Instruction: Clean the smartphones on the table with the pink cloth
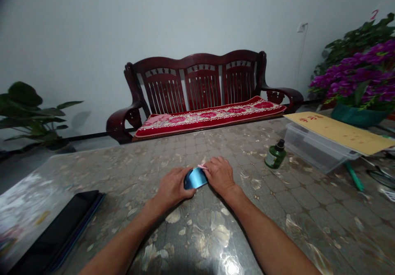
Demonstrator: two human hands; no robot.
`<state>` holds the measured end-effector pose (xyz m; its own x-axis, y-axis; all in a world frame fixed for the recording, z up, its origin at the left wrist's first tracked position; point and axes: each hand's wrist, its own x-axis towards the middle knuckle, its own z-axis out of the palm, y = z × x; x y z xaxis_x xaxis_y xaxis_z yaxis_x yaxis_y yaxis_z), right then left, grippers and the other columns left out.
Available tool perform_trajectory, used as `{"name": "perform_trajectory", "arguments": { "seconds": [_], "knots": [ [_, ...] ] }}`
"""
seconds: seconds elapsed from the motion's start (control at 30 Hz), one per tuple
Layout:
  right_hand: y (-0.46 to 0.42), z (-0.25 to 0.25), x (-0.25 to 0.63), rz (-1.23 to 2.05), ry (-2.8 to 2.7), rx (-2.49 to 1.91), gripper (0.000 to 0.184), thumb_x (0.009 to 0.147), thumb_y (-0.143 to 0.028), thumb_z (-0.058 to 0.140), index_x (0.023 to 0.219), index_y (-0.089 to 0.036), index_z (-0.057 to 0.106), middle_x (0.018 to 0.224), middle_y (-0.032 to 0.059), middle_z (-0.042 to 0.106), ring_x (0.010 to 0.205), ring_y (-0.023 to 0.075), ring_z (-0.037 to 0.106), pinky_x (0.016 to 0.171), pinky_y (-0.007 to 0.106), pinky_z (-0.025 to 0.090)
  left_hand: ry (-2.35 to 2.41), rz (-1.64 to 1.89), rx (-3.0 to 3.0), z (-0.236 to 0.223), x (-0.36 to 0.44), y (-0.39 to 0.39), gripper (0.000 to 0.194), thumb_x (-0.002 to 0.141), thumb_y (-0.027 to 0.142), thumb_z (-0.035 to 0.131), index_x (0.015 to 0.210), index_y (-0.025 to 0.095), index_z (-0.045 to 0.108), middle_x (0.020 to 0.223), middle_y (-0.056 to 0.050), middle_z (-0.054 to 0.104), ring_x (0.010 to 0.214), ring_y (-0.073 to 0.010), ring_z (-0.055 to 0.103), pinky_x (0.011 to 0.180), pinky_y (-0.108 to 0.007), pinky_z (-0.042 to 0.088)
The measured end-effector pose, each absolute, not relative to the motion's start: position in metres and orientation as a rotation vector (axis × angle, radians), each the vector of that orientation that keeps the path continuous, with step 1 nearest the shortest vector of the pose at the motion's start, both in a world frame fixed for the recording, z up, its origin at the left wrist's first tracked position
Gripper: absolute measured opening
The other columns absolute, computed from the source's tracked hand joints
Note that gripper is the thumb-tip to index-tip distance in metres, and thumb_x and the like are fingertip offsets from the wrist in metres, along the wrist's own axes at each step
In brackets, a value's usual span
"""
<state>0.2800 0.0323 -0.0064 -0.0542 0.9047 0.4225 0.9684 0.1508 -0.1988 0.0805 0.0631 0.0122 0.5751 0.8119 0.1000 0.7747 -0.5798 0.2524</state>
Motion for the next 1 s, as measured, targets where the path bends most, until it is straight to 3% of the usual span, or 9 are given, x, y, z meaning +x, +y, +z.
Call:
{"name": "perform_trajectory", "arguments": {
  "seconds": [0.17,0.37,0.6,0.8,1.0],
  "knots": [
    [0.026,-0.001,0.275,-0.168,-2.036,-1.835,0.020,0.095,-0.029,0.058,0.092,-0.026,0.077,0.088,0.0054,0.068,0.086,0.0201,0.059,0.074,0.031,0.035,1.252,0.358,2.556,0.010,0.072,0.070,0.068,0.068,0.031,0.077,0.134,0.022,0.059,0.125,-0.010,0.069,0.114,-0.0316,0.064,0.101,-0.039,0.045],
    [0.023,0.002,0.275,-0.135,-2.104,-1.838,0.024,0.095,-0.022,0.054,0.101,-0.029,0.077,0.090,0.0053,0.067,0.086,0.0202,0.060,0.074,0.031,0.035,1.223,0.298,2.493,0.010,0.045,0.083,0.080,0.062,0.041,0.085,0.135,0.022,0.058,0.131,-0.012,0.065,0.120,-0.0331,0.059,0.102,-0.040,0.045],
    [0.029,0.001,0.272,-0.259,-2.088,-1.850,0.025,0.095,-0.018,0.054,0.103,-0.027,0.076,0.092,0.0070,0.066,0.086,0.0207,0.057,0.074,0.032,0.035,1.293,0.212,2.517,0.009,0.021,0.082,0.070,0.061,0.042,0.086,0.122,0.018,0.063,0.119,-0.013,0.063,0.112,-0.0312,0.059,0.098,-0.038,0.045],
    [0.025,0.004,0.266,-0.139,-2.115,-1.866,0.021,0.096,-0.027,0.056,0.105,-0.028,0.075,0.099,0.0059,0.066,0.096,0.0215,0.056,0.075,0.030,0.037,1.240,0.357,2.468,-0.002,0.015,0.078,0.066,0.065,0.041,0.085,0.122,0.019,0.062,0.121,-0.011,0.061,0.115,-0.0313,0.056,0.100,-0.040,0.044],
    [0.020,0.005,0.268,-0.113,-2.145,-1.791,0.024,0.098,-0.023,0.053,0.108,-0.030,0.074,0.106,0.0039,0.068,0.100,0.0204,0.055,0.082,0.029,0.038,1.173,0.479,2.469,-0.010,0.011,0.081,0.063,0.065,0.039,0.084,0.121,0.020,0.063,0.119,-0.010,0.061,0.115,-0.0315,0.056,0.101,-0.043,0.045]
  ]
}}
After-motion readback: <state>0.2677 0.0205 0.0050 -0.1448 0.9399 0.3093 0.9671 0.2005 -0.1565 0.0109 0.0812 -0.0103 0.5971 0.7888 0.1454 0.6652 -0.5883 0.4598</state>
